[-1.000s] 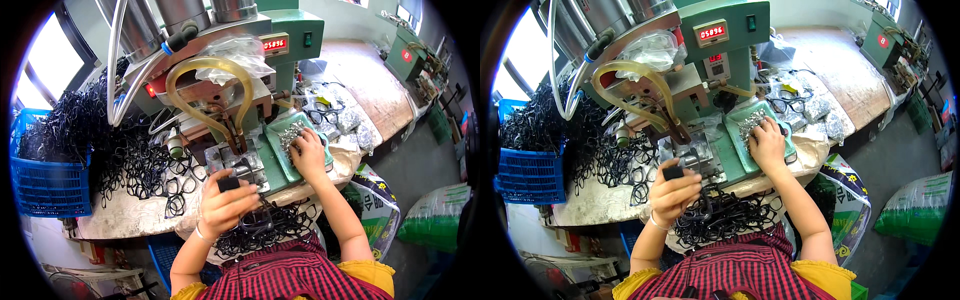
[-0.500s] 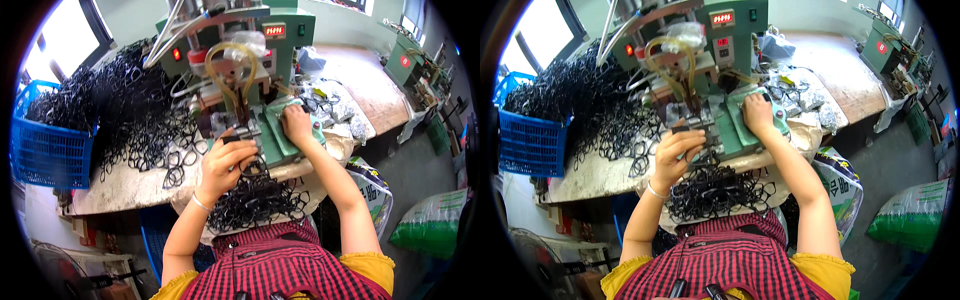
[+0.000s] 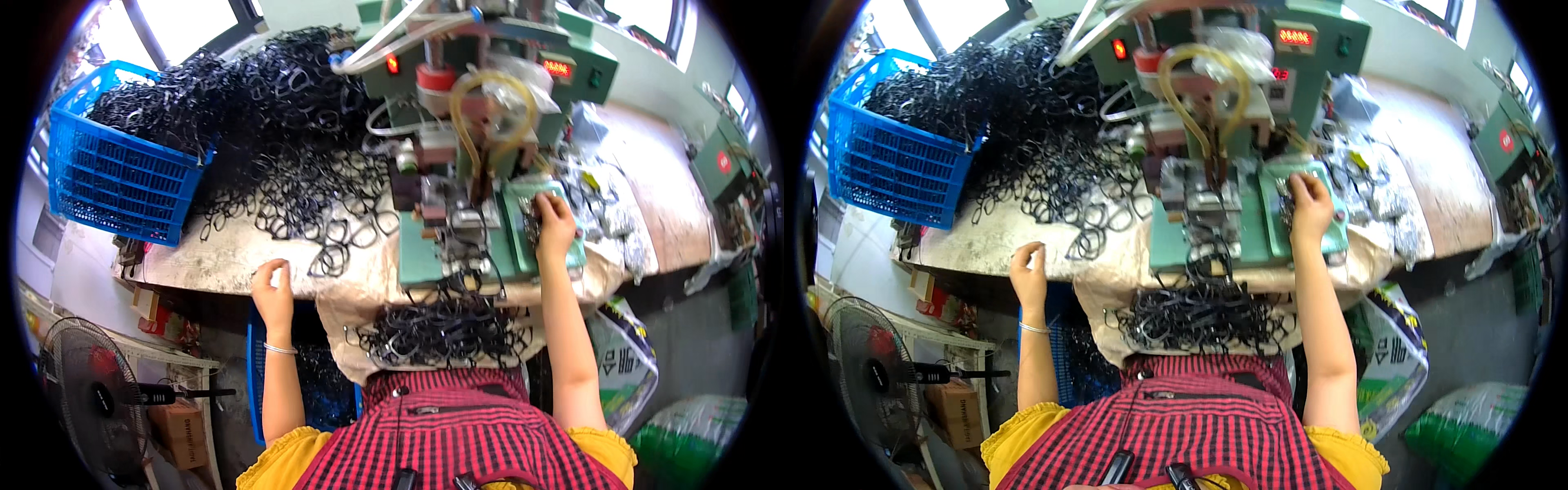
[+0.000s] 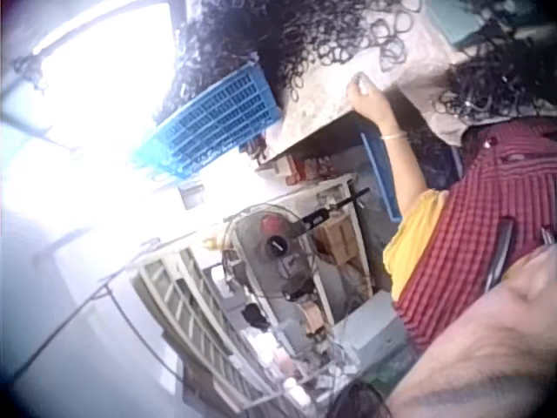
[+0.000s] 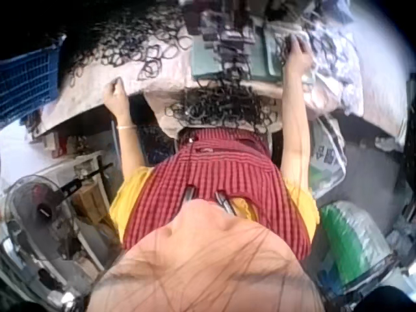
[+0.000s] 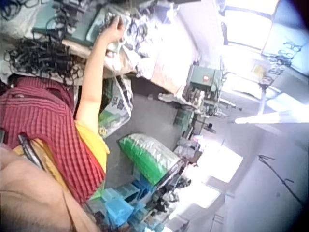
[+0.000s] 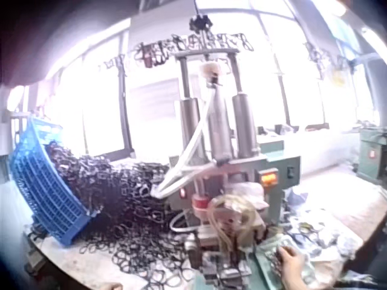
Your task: The person repeatedly picks up black eyeglass frames from a pile, places them into a green machine, and presses a lever to attach small metal components. The person then removes the assembled frames and places them on the table, continuing the cycle with new frames.
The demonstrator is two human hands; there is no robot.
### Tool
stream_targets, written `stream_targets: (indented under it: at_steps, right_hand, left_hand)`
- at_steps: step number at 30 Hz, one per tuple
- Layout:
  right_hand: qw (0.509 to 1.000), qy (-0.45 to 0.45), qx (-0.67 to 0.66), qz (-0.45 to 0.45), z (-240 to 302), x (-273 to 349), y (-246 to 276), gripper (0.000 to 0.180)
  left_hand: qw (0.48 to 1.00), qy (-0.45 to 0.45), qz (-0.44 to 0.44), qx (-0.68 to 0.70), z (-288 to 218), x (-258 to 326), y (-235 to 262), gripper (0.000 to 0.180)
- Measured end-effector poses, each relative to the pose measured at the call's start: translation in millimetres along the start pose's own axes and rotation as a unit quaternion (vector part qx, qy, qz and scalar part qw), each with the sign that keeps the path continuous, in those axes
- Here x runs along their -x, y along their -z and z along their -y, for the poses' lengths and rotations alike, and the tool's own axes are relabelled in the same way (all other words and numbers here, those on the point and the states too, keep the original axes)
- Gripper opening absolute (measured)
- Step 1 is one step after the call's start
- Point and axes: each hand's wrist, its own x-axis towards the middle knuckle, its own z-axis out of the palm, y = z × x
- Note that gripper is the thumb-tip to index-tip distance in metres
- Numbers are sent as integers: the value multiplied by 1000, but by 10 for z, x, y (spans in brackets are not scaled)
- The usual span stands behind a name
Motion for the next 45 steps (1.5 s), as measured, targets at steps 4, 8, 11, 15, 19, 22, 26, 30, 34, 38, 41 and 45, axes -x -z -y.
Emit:
stream_targets:
  at_steps: [4, 8, 11, 15, 19, 22, 26, 30, 34, 38, 41, 45]
  right_hand:
    - [994, 16, 71, 81, 139, 148, -209, 13]
    - [978, 42, 179, 100, 416, 279, -174, 18]
    - [922, 199, 326, 59, 521, 384, 128, 14]
    - [938, 154, 309, 38, 540, 584, 382, 12]
    - [945, 168, 228, 165, 1019, 675, -119, 10]
    - [943, 200, 159, 214, 1108, 562, -517, 15]
    - [980, 116, 42, 157, 865, 621, -727, 29]
    - [981, 48, -9, 187, 857, 680, -711, 46]
    - [968, -28, -112, 222, 1001, 751, -799, 53]
    - [959, -102, -173, 198, 1149, 874, -874, 51]
    - [970, -37, -79, 226, 1248, 934, -773, 52]
    - [961, 77, 99, 247, 1063, 570, -420, 43]
  left_hand:
    - [989, -113, 48, -80, -236, -352, -413, 8]
    - [962, -105, 94, -236, -469, -694, -814, 11]
    - [906, -120, 74, -398, -476, -658, -900, 33]
    - [951, -46, 87, -292, 85, -333, -1134, 34]
    - [986, -72, 28, -148, -221, -483, -1325, 23]
    - [996, 4, 16, -82, -368, -633, -1359, 24]
    - [967, 162, 20, 194, -295, -502, -1364, 24]
    - [879, 224, -3, 421, -874, -356, -1103, 13]
    - [815, -159, 70, 553, -2163, -478, -689, 10]
    - [870, -184, 68, 453, -2477, -658, -844, 18]
    - [849, -271, 34, 453, -2486, -538, -892, 16]
    - [836, -420, 197, 294, -2459, -167, -905, 8]
